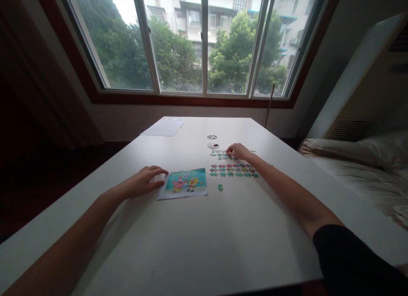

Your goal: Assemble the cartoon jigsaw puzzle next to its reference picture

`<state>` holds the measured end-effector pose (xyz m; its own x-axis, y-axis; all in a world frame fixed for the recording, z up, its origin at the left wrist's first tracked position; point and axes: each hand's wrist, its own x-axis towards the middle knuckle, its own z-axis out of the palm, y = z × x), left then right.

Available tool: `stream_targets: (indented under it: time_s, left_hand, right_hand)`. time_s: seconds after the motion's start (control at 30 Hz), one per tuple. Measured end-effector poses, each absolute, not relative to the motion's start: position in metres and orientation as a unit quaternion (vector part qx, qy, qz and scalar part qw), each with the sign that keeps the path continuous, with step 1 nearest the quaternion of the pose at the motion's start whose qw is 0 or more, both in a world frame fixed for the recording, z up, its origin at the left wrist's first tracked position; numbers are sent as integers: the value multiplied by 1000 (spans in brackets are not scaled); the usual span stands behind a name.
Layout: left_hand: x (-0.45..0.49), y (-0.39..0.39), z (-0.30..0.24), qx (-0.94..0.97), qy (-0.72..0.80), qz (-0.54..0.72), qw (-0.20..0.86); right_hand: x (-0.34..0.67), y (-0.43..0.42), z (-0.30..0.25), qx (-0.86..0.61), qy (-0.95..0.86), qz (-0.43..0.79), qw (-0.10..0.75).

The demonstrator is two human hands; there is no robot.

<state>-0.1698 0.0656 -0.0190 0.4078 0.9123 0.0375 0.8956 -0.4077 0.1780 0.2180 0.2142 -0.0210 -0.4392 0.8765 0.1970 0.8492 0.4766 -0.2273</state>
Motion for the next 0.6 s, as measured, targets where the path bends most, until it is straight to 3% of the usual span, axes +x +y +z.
stream_targets:
  time_s: [0.33,0.6]
  left_hand:
    - [-172,66,-21,833,544,68,74]
    - [-172,65,-20,837,538,66,71]
  right_hand:
    - [213,226,-24,-511,-843,91,140]
    - [216,201,-12,-499,-826,156,209]
